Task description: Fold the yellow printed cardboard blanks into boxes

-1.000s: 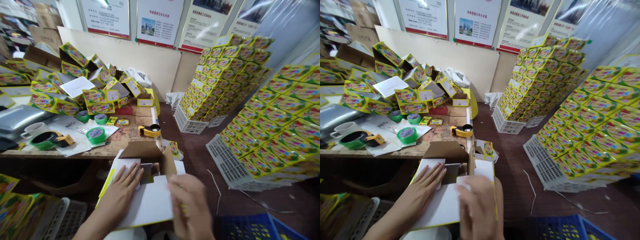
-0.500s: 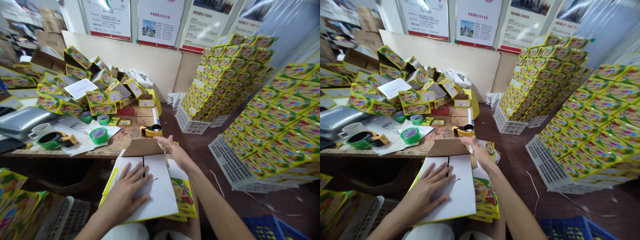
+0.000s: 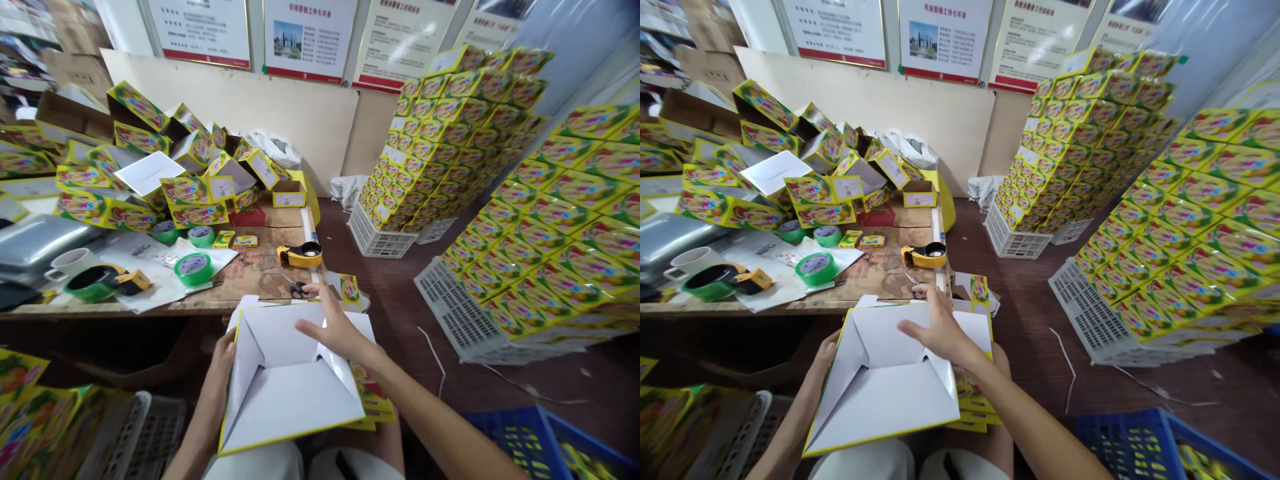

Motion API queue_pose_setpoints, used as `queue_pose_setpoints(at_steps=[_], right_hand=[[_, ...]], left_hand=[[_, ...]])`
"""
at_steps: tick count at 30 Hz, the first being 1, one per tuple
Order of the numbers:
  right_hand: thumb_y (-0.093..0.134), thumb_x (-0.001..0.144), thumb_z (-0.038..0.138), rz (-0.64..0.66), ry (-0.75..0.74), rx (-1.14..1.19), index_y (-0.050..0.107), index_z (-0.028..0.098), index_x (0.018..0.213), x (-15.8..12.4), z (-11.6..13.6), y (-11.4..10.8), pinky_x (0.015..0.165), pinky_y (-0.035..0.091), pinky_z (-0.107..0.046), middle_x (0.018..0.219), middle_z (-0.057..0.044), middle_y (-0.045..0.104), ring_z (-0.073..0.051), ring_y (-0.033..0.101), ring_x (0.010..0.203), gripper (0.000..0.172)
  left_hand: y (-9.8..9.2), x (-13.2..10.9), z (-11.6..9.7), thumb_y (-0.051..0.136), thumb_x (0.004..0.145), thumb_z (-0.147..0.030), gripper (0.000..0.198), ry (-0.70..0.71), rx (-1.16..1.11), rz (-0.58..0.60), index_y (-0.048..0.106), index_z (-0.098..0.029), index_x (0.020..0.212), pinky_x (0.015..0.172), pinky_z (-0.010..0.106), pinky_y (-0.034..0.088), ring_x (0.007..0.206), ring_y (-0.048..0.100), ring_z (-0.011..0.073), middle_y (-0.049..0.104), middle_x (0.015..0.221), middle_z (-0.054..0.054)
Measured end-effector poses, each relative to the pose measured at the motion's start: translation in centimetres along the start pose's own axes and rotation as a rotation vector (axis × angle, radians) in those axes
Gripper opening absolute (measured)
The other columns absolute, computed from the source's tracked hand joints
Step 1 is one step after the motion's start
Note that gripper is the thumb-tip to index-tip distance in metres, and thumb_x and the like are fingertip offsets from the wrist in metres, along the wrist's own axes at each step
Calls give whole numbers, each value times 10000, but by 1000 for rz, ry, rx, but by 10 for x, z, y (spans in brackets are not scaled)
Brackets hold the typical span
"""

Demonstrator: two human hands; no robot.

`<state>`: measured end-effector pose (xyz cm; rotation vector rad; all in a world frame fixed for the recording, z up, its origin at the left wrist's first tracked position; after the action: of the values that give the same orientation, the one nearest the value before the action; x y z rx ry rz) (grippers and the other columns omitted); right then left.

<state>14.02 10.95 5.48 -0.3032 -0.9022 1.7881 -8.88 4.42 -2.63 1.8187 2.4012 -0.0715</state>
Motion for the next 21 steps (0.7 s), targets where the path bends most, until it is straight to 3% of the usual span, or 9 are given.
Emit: queue_pose_setpoints(at_steps=[5, 9, 12, 15, 16, 17, 18, 20, 21], right_hand=[[718, 701, 462, 152, 32, -130, 348, 240, 1372, -12, -9, -2, 1094, 199, -465, 1448, -95, 332, -284, 251, 1345, 798], [572, 717, 699, 128, 11, 22, 347, 242, 1391, -18, -11, -9, 1093, 182, -519, 1465, -103, 331, -313, 248, 1351, 845], [257, 816, 762, -114, 36, 458, 438, 274, 1304, -20, -19, -43, 1035, 322, -470, 1415, -89, 408, -266, 382, 1291, 713], [229, 865, 703, -411, 135, 693, 514, 277, 1168, -19, -35, -77, 904, 447, -415, 1280, -85, 536, -231, 554, 1105, 595], [261, 876, 674, -456, 172, 659, 527, 266, 1132, -15, -40, -82, 859, 469, -399, 1226, -87, 570, -222, 590, 1028, 550], [291, 882, 648, -472, 204, 589, 536, 251, 1103, -11, -45, -82, 821, 480, -387, 1170, -90, 598, -214, 610, 958, 517], [318, 881, 628, -470, 227, 501, 546, 234, 1076, -5, -47, -76, 791, 483, -380, 1109, -92, 619, -210, 616, 899, 496], [370, 868, 610, -441, 227, 359, 565, 205, 1028, 8, -47, -50, 779, 472, -385, 1018, -95, 634, -213, 603, 849, 478], [460, 834, 592, -410, 200, 316, 580, 199, 1006, 14, -44, -32, 801, 459, -390, 998, -92, 636, -219, 594, 860, 446]], left_hand=[[22, -3, -25, 647, 695, -549, 777, 3, -42, 102, 361, -214, 1336, 1049, 359, 351, 1345, 322, 295, 355, 1452, 104], [23, -10, -46, 633, 733, -459, 774, 0, -24, 111, 284, -200, 1374, 1070, 374, 331, 1358, 306, 284, 325, 1465, 121], [14, -7, -85, 682, 662, -398, 770, 2, 23, 276, 357, -219, 1337, 1007, 400, 414, 1304, 390, 326, 400, 1428, 107], [12, 20, -168, 708, 564, -434, 848, 268, 245, 492, 428, -179, 1323, 893, 437, 479, 1243, 440, 400, 482, 1358, 113], [14, 34, -204, 686, 561, -483, 895, 456, 353, 436, 414, -143, 1344, 868, 450, 463, 1235, 430, 423, 466, 1361, 121], [18, 51, -240, 619, 618, -529, 922, 691, 454, 259, 343, -99, 1386, 852, 465, 416, 1246, 383, 441, 410, 1387, 126], [22, 69, -275, 492, 698, -572, 923, 928, 502, -34, 228, -77, 1431, 847, 474, 351, 1277, 272, 458, 284, 1447, 122], [34, 100, -325, 370, 757, -605, 924, 1111, 592, -324, 7, -154, 1476, 937, 484, 229, 1320, -34, 427, -24, 1531, 66], [40, 110, -334, 359, 765, -626, 937, 1147, 662, -375, -67, -184, 1473, 991, 464, 173, 1324, -124, 385, -104, 1535, 36]])
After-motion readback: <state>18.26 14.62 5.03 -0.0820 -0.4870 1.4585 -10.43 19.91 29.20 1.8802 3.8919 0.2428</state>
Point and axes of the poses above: each hand's wrist, its own x-axis towards the middle knuckle, its own y-axis out of the palm, z = x × y, the point moved 1 cm from there along x, towards the middle knuckle
